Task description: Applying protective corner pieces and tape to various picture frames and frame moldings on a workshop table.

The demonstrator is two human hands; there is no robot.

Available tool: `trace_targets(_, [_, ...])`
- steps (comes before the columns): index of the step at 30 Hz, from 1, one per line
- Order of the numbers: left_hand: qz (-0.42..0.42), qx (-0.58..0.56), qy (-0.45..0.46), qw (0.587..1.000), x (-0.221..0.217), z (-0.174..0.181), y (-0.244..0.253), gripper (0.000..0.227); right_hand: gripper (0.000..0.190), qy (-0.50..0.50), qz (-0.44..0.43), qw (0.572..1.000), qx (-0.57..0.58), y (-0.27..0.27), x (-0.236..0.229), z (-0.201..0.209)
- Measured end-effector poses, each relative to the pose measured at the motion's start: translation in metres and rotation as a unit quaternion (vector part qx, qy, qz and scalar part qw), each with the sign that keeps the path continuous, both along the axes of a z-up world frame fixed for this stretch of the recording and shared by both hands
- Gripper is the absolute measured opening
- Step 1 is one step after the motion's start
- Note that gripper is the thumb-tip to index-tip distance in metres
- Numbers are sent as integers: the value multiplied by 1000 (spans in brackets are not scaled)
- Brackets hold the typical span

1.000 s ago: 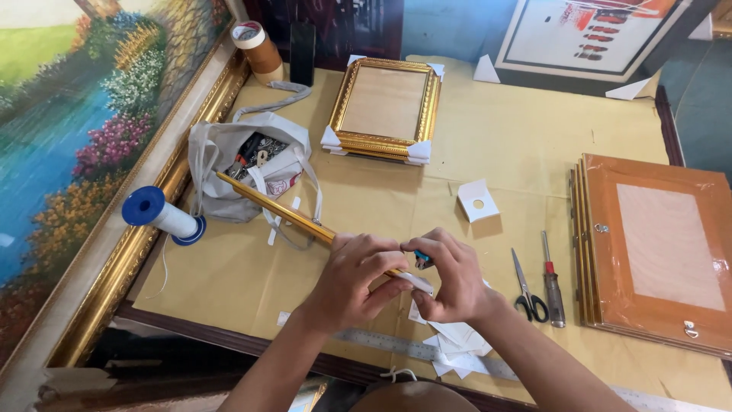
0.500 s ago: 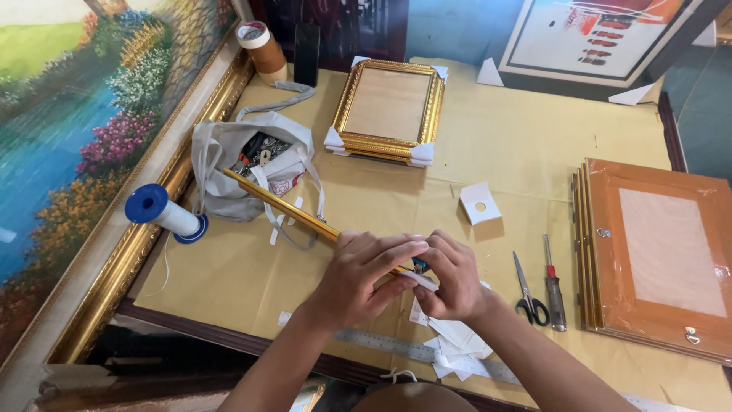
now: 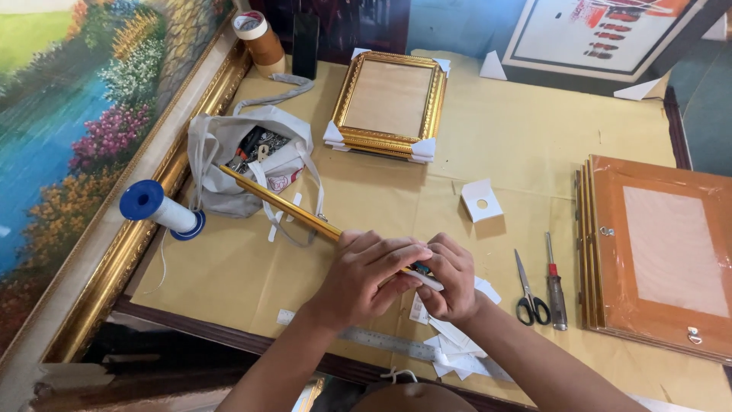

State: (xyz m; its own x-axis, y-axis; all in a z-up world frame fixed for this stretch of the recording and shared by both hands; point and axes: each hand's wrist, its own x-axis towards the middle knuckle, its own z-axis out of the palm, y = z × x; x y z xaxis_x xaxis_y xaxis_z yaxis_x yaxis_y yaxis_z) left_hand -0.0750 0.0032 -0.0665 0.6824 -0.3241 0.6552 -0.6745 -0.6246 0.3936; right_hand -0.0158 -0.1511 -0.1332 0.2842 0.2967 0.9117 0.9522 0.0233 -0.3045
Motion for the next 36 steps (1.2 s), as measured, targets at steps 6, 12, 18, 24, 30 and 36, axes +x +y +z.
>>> trace_targets(6, [0,-11,-11,1000,2,-2,-1,31,39,-9,-10,1000,8,0,1,0])
trace_targets(12, [-19,-27,12,999,5,5,-2,32,37,21,-15,1000,1,-1,1,3])
trace_targets(18, [-17,-22,-39,999,21,0,-2,35,45,201,-18,978,48,-11,3,15])
trace_targets(24, [70,-38,-149,986,35,-7,-9,37,21,372,-89,921,73,-21,-16,30])
trace_targets(30, [326,-154,-220,906,34,-24,37,48,22,442,-91,879,152,-28,-17,20])
trace_targets(36, [371,-394,66,838,37,-12,81,61,20,503,-113,826,230,-53,-7,-1])
